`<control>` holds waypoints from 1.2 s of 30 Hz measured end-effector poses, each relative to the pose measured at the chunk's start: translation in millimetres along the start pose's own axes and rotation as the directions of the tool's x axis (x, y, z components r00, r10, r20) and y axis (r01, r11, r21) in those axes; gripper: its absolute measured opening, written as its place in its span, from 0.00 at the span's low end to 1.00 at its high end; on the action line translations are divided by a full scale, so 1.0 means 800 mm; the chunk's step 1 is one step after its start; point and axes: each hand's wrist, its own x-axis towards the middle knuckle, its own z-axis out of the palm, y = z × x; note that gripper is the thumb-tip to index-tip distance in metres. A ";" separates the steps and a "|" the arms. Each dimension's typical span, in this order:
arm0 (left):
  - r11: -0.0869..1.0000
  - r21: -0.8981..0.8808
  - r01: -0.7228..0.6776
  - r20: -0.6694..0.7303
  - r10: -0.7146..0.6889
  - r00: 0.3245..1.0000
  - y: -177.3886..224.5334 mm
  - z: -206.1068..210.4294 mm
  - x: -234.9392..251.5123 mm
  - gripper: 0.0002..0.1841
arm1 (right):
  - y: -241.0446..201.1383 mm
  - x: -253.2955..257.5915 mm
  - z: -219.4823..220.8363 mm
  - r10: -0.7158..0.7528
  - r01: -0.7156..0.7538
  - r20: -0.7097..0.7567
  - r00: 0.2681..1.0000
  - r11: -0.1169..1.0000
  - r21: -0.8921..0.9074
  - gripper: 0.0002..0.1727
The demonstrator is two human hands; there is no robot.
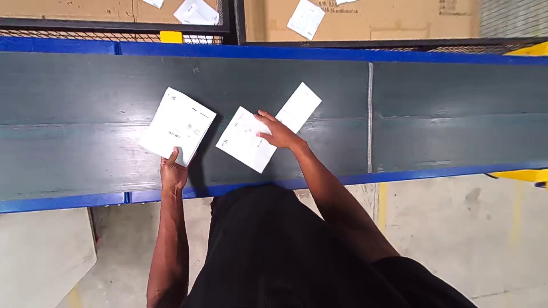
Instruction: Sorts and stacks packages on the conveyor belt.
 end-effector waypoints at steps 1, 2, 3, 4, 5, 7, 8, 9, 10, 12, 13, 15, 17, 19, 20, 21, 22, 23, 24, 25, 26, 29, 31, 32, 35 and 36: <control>1.000 -0.020 0.020 -0.016 -0.020 1.000 -0.007 -0.003 -0.003 0.24 | -0.001 -0.005 -0.003 -0.008 0.012 -0.091 0.996 0.999 0.044 0.31; 0.999 -0.029 0.034 -0.029 -0.034 0.999 -0.012 -0.005 -0.005 0.24 | -0.002 -0.005 -0.010 -0.004 0.012 -0.169 0.986 0.999 0.045 0.27; 0.999 -0.022 0.042 -0.045 -0.043 0.998 -0.016 -0.007 -0.007 0.24 | 0.000 -0.004 -0.019 0.007 -0.002 -0.219 0.976 1.000 0.021 0.26; 0.999 0.002 0.044 -0.065 -0.044 0.997 -0.017 -0.009 -0.007 0.24 | 0.002 -0.003 -0.027 0.020 -0.020 -0.241 0.970 1.000 0.000 0.26; 0.999 0.040 0.036 -0.080 -0.032 0.996 -0.014 -0.011 -0.006 0.24 | 0.005 -0.003 -0.036 0.043 -0.048 -0.236 0.971 0.999 -0.013 0.28; 0.982 0.188 -0.019 -0.072 0.033 0.997 -0.003 -0.017 0.004 0.23 | 0.024 0.000 -0.049 0.105 -0.117 -0.164 0.981 0.991 -0.066 0.37; 0.952 0.302 -0.058 -0.036 0.072 0.997 0.005 -0.022 0.011 0.23 | 0.037 0.005 -0.050 0.134 -0.148 -0.114 0.984 0.982 -0.118 0.45; 0.891 0.446 -0.088 0.010 0.093 0.996 0.015 -0.028 0.019 0.25 | 0.046 0.008 -0.049 0.157 -0.167 -0.067 0.985 0.969 -0.182 0.52; 0.790 0.604 -0.107 0.062 0.087 0.994 0.027 -0.032 0.028 0.30 | 0.047 0.011 -0.047 0.164 -0.167 -0.034 0.986 0.953 -0.252 0.57; 0.461 0.876 -0.143 0.147 0.026 0.989 0.047 -0.027 0.046 0.46 | 0.029 0.013 -0.049 0.154 -0.149 -0.013 0.988 0.922 -0.356 0.61; 0.239 0.959 -0.152 0.154 0.011 0.988 0.050 -0.023 0.054 0.56 | 0.020 0.013 -0.049 0.156 -0.145 -0.004 0.988 0.903 -0.404 0.61; -0.140 0.985 -0.105 0.110 0.031 0.993 0.055 -0.009 0.062 0.67 | 0.012 0.013 -0.050 0.170 -0.147 0.008 0.985 0.872 -0.467 0.58; -0.252 0.968 -0.006 0.032 0.102 0.994 0.065 0.002 0.068 0.65 | 0.016 0.012 -0.049 0.128 -0.109 0.006 0.992 0.864 -0.492 0.52; -0.283 0.957 0.069 -0.035 0.122 0.992 0.086 0.000 0.078 0.64 | 0.016 0.021 -0.045 0.011 -0.001 0.019 1.000 0.883 -0.469 0.46; -0.293 0.951 0.096 -0.072 0.092 0.993 0.097 -0.004 0.084 0.66 | 0.011 0.033 -0.042 -0.062 0.060 0.008 0.998 0.897 -0.437 0.43; -0.294 0.950 0.101 -0.090 0.054 0.995 0.110 -0.010 0.090 0.67 | 0.001 0.050 -0.035 -0.117 0.100 -0.020 0.993 0.915 -0.391 0.41; -0.248 0.966 0.080 -0.075 0.029 0.997 0.127 -0.017 0.097 0.65 | -0.013 0.072 -0.029 -0.165 0.137 -0.050 0.985 0.925 -0.355 0.38; -0.131 0.991 0.030 -0.026 0.029 0.999 0.149 -0.024 0.101 0.58 | -0.028 0.097 -0.021 -0.200 0.170 -0.061 0.978 0.929 -0.330 0.36; 0.069 0.998 -0.012 0.010 0.023 1.000 0.175 -0.027 0.101 0.49 | -0.043 0.119 -0.011 -0.210 0.187 -0.035 0.977 0.928 -0.322 0.36; 0.283 0.958 -0.051 0.047 0.020 0.999 0.201 -0.028 0.104 0.43 | -0.054 0.136 0.000 -0.201 0.193 0.009 0.980 0.927 -0.320 0.36; 0.426 0.901 -0.084 0.078 0.033 0.996 0.226 -0.027 0.107 0.40 | -0.063 0.145 0.014 -0.185 0.192 0.053 0.981 0.927 -0.322 0.36; 0.531 0.813 -0.241 0.151 0.207 0.967 0.303 0.011 0.132 0.37 | -0.082 0.149 0.048 -0.185 0.194 0.058 0.981 0.926 -0.325 0.36; 0.593 0.711 -0.378 0.182 0.364 0.914 0.344 0.059 0.166 0.36 | -0.092 0.145 0.063 -0.179 0.181 0.037 0.983 0.929 -0.324 0.36; 0.640 0.630 -0.439 0.176 0.434 0.884 0.364 0.086 0.195 0.36 | -0.098 0.144 0.067 -0.167 0.168 0.032 0.985 0.932 -0.321 0.37; 0.689 0.559 -0.462 0.092 0.502 0.860 0.392 0.133 0.287 0.52 | -0.111 0.139 0.077 -0.115 0.118 0.029 0.993 0.941 -0.318 0.37; 0.645 0.631 -0.431 0.068 0.507 0.859 0.384 0.141 0.309 0.61 | -0.114 0.138 0.077 -0.100 0.103 0.027 0.995 0.942 -0.319 0.37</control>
